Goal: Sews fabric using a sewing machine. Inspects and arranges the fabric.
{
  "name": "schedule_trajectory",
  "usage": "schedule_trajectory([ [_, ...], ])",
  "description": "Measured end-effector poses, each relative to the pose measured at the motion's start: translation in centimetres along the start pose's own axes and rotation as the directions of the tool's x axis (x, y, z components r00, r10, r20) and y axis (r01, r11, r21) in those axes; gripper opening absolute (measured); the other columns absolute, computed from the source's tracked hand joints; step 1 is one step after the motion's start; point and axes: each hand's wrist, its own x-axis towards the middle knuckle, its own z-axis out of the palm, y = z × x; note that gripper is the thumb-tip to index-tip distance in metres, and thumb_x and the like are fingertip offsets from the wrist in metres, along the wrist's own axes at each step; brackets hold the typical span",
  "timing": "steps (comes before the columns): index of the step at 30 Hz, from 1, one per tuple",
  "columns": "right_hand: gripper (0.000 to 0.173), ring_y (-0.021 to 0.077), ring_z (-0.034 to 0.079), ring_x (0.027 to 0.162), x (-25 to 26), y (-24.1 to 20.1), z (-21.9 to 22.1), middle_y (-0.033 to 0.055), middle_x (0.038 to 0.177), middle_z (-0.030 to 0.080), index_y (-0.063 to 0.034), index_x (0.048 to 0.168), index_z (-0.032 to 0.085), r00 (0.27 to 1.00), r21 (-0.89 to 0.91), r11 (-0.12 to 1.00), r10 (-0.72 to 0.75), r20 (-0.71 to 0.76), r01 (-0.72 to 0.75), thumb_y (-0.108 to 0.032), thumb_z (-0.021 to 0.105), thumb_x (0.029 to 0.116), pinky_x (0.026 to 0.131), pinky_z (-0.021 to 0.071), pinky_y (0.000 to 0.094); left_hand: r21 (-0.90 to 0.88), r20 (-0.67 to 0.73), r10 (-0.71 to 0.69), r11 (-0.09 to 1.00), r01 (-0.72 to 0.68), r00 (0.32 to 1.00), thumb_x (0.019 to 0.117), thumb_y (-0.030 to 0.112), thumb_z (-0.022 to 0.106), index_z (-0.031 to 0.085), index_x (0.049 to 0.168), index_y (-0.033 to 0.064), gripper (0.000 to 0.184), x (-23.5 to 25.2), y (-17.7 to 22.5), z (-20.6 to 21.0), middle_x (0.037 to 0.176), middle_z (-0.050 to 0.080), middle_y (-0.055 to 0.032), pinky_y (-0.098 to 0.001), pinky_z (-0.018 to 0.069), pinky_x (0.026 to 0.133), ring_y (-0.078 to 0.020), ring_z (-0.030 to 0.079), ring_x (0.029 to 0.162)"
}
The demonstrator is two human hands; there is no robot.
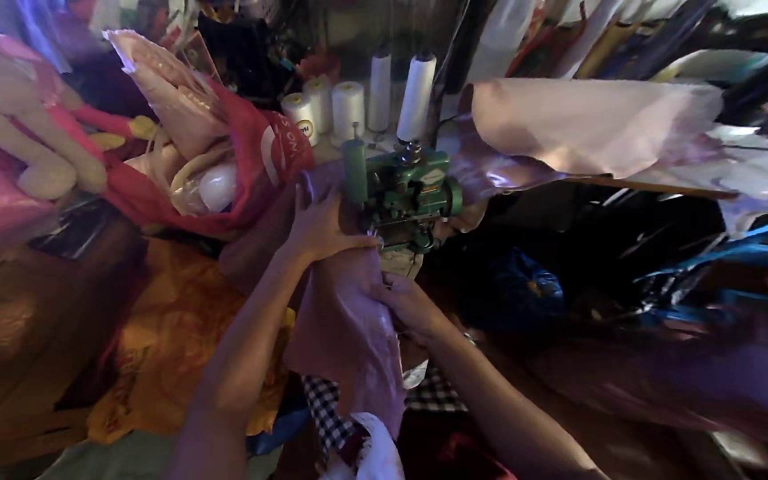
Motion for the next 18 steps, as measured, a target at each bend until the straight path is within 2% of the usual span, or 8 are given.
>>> schedule_trajectory([
  [3, 0.022, 0.0084, 0.069, 0.082, -0.5, 0.6, -0.8, 0.0056, 0.096, 0.072, 0.0012, 0.117, 0.065, 1.0, -0.081, 0.996, 0.026, 0.011, -0.025, -0.013, 0.065, 0.1001, 0.075, 0.059, 0.0261, -0.049, -0.099, -0.003, 0.999, -0.001, 0.995, 0.0749, 0.07, 0.077, 0.04, 0.154, 0.0048, 0.11, -1.8, 1.2, 0.1, 0.163, 0.037, -0.0145, -0.0638, -0.0024, 0.125, -0.0305, 0.03, 0.154],
  [5, 0.02, 0.0084, 0.069, 0.08, -0.7, 0.9, -1.0, 0.0052, 0.094, 0.072, 0.0003, 0.114, 0.066, 0.999, -0.106, 0.994, 0.032, 0.005, -0.031, -0.013, 0.066, 0.0994, 0.073, 0.0588, 0.0261, -0.102, -0.139, -0.002, 0.995, -0.012, 0.99, 0.0775, 0.057, 0.083, 0.033, 0.157, 0.003, 0.109, -3.5, 2.0, 0.8, 0.16, 0.042, -0.0169, -0.0699, 0.0017, 0.123, -0.0342, 0.035, 0.151],
  [6, 0.019, 0.0084, 0.068, 0.079, -0.8, 1.0, -1.0, 0.0052, 0.093, 0.071, 0.0002, 0.114, 0.066, 0.999, -0.11, 0.993, 0.032, 0.0, -0.032, -0.013, 0.065, 0.0997, 0.072, 0.0585, 0.0261, -0.093, -0.142, -0.013, 0.996, 0.0, 0.99, 0.0775, 0.055, 0.084, 0.029, 0.159, 0.003, 0.111, -3.9, 2.2, 1.3, 0.158, 0.044, -0.0175, -0.0717, 0.0026, 0.122, -0.0357, 0.036, 0.15],
  [8, 0.019, 0.0086, 0.069, 0.079, -0.8, 0.9, -0.9, 0.0049, 0.092, 0.071, 0.0007, 0.114, 0.065, 1.0, -0.096, 0.995, 0.021, -0.006, -0.021, -0.012, 0.063, 0.1008, 0.073, 0.0588, 0.0262, -0.089, -0.056, -0.059, 0.995, 0.054, 0.997, 0.0791, 0.06, 0.08, 0.021, 0.162, 0.0048, 0.116, -3.6, 1.9, 1.5, 0.16, 0.042, -0.0166, -0.0706, -0.0019, 0.122, -0.0344, 0.032, 0.152],
  [10, 0.018, 0.0082, 0.069, 0.079, -0.7, 0.9, -0.8, 0.0046, 0.091, 0.071, 0.0011, 0.114, 0.065, 1.0, -0.093, 0.996, 0.003, -0.007, -0.004, -0.012, 0.061, 0.1018, 0.073, 0.0593, 0.0261, -0.1, 0.004, -0.077, 0.992, 0.077, 0.997, 0.0785, 0.068, 0.076, 0.019, 0.163, 0.0087, 0.118, -3.0, 1.5, 1.4, 0.16, 0.042, -0.013, -0.0698, -0.0037, 0.122, -0.0312, 0.032, 0.153],
  [15, 0.015, 0.0092, 0.069, 0.077, 0.0, 1.0, -0.6, 0.005, 0.087, 0.071, 0.0014, 0.11, 0.065, 0.999, -0.071, 0.997, -0.043, -0.023, 0.041, -0.011, 0.061, 0.1015, 0.073, 0.0599, 0.0271, -0.124, 0.044, -0.091, 0.988, 0.096, 0.995, 0.0782, 0.071, 0.074, 0.015, 0.164, 0.0085, 0.122, -2.1, 0.8, 0.8, 0.165, 0.035, -0.0132, -0.0686, -0.0063, 0.122, -0.0302, 0.028, 0.155],
  [18, 0.015, 0.0094, 0.07, 0.078, 0.5, 1.0, -0.7, 0.0051, 0.088, 0.072, 0.0016, 0.11, 0.065, 0.997, -0.051, 0.996, -0.071, -0.018, 0.07, -0.011, 0.062, 0.1013, 0.075, 0.0605, 0.0276, -0.111, 0.058, -0.097, 0.989, 0.103, 0.994, 0.0788, 0.074, 0.072, 0.012, 0.165, 0.0063, 0.124, -1.5, 0.7, 0.7, 0.164, 0.036, -0.0127, -0.0683, -0.007, 0.122, -0.0303, 0.027, 0.155],
])
